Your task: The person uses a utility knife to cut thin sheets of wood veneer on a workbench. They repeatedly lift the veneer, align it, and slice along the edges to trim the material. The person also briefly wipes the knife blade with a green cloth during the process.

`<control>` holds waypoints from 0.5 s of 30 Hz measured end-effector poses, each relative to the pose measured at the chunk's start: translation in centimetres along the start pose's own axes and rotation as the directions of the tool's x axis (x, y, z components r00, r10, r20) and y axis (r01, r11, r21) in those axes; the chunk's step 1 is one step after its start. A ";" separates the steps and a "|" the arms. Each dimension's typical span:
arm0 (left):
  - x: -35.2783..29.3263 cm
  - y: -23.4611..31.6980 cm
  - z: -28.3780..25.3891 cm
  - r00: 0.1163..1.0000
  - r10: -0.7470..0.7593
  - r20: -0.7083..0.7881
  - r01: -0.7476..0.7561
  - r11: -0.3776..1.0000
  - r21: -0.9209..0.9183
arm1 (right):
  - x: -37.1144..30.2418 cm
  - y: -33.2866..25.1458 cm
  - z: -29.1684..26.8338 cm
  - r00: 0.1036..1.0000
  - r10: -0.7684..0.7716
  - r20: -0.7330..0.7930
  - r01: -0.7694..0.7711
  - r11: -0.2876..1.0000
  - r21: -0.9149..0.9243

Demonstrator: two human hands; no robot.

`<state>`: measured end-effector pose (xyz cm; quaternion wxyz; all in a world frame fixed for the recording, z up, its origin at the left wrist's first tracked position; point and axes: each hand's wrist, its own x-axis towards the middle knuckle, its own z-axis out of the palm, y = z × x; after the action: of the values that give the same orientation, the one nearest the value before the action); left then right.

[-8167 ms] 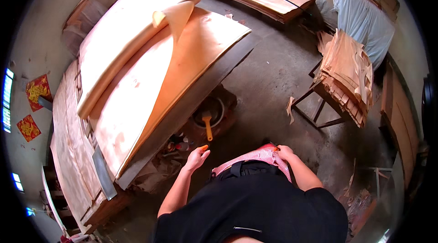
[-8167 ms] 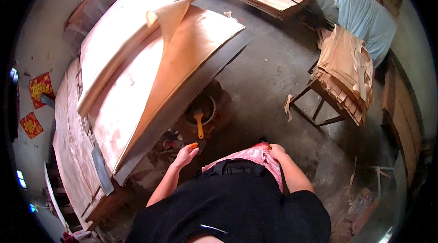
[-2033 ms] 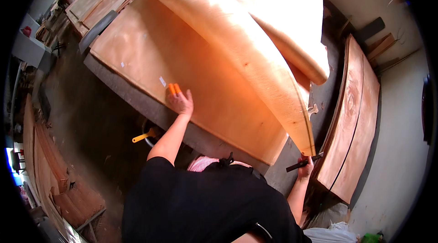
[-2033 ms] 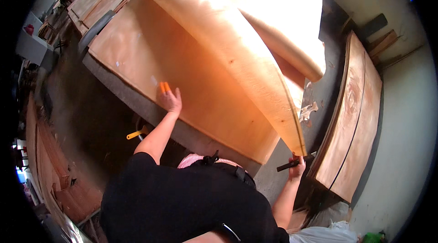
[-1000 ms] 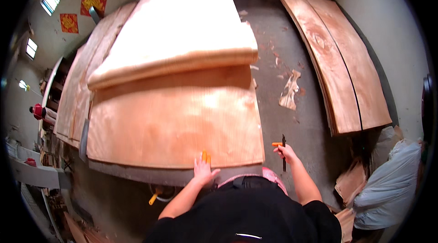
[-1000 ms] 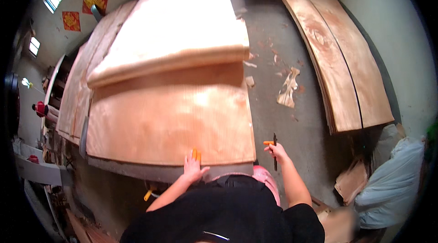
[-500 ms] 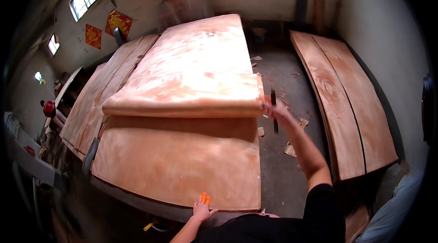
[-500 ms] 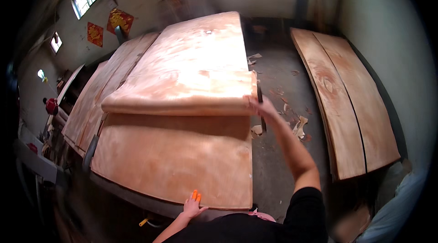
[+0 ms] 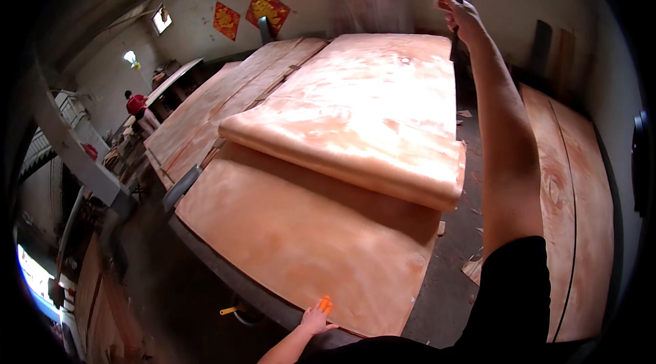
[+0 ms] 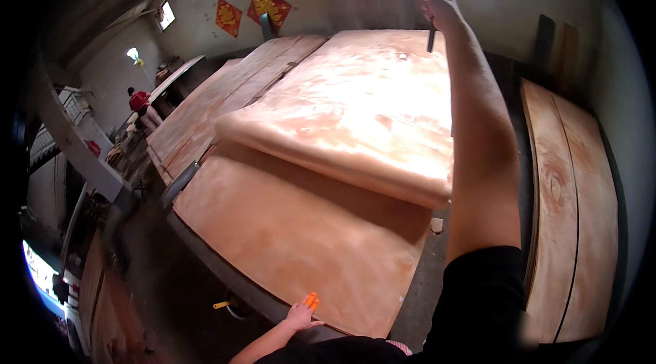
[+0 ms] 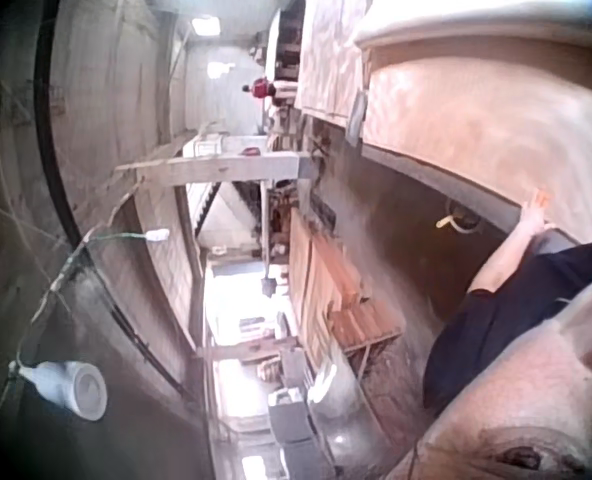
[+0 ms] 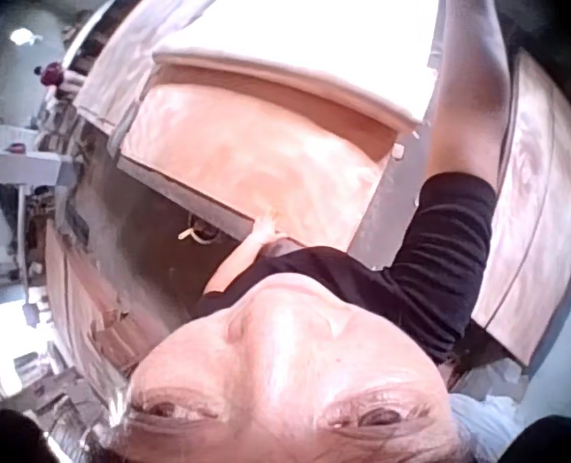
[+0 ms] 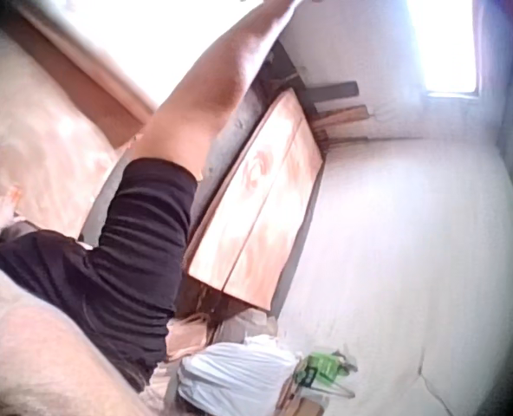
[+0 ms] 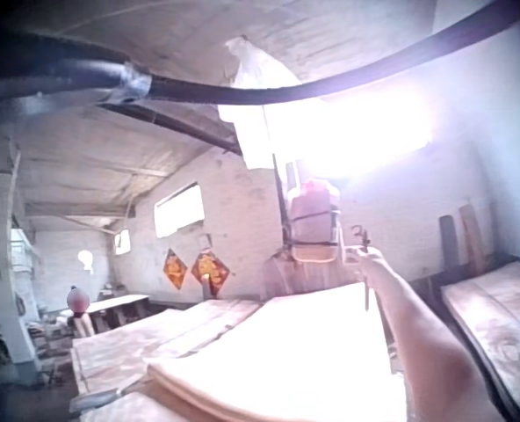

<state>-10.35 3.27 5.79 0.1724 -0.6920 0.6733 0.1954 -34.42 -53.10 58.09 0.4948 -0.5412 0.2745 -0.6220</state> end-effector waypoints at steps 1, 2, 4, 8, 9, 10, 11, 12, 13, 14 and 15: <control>-0.1 0.1 0.0 1.000 0.019 -0.021 -0.019 1.000 0.008 | 0.7 0.2 -0.8 0.996 0.036 0.081 -0.035 0.999 -0.010; 0.0 0.1 -0.1 1.000 0.022 -0.006 -0.022 1.000 0.001 | 0.7 0.5 -1.2 0.990 0.036 0.137 -0.038 0.999 0.010; -0.1 0.0 -0.3 0.999 0.031 0.028 -0.031 0.999 -0.015 | 0.3 1.1 -2.0 0.969 0.034 0.244 -0.048 0.998 0.052; 0.1 -0.2 -0.4 0.998 0.044 0.041 -0.044 0.999 0.003 | -0.7 0.6 -1.1 0.975 0.015 0.220 -0.072 0.965 0.250; 0.2 -0.1 -0.7 0.997 0.055 0.052 -0.057 0.998 0.024 | -0.5 0.4 -1.3 0.965 0.021 0.260 -0.086 0.967 0.239; 0.1 0.0 -0.7 0.996 0.061 0.065 -0.063 0.997 0.040 | 0.0 0.7 -1.4 0.951 0.030 0.307 -0.104 0.968 0.229; 0.3 0.1 -0.9 0.995 0.066 0.068 -0.069 0.996 0.049 | 0.6 0.9 -1.8 0.940 0.009 0.342 -0.090 0.971 0.222; 0.6 0.1 -1.0 0.995 0.070 0.071 -0.074 0.996 0.058 | 1.0 0.9 -2.5 0.926 -0.013 0.377 -0.074 0.974 0.215; 0.9 0.1 -1.1 0.995 0.073 0.072 -0.078 0.995 0.067 | 1.5 0.9 -2.7 0.910 -0.035 0.413 -0.057 0.976 0.210; 0.6 0.1 -0.8 0.994 0.067 0.081 -0.072 0.995 0.067 | 0.6 1.0 -1.7 0.943 -0.017 0.331 -0.061 0.973 0.223; 0.4 0.0 -0.6 0.994 0.059 0.089 -0.065 0.996 0.067 | 0.8 1.7 -1.7 0.931 -0.016 0.364 -0.063 0.977 0.205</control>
<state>-10.30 2.59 6.09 0.2194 -0.6552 0.6926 0.2070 -35.41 -54.80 56.46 0.5997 -0.5874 0.1165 -0.5308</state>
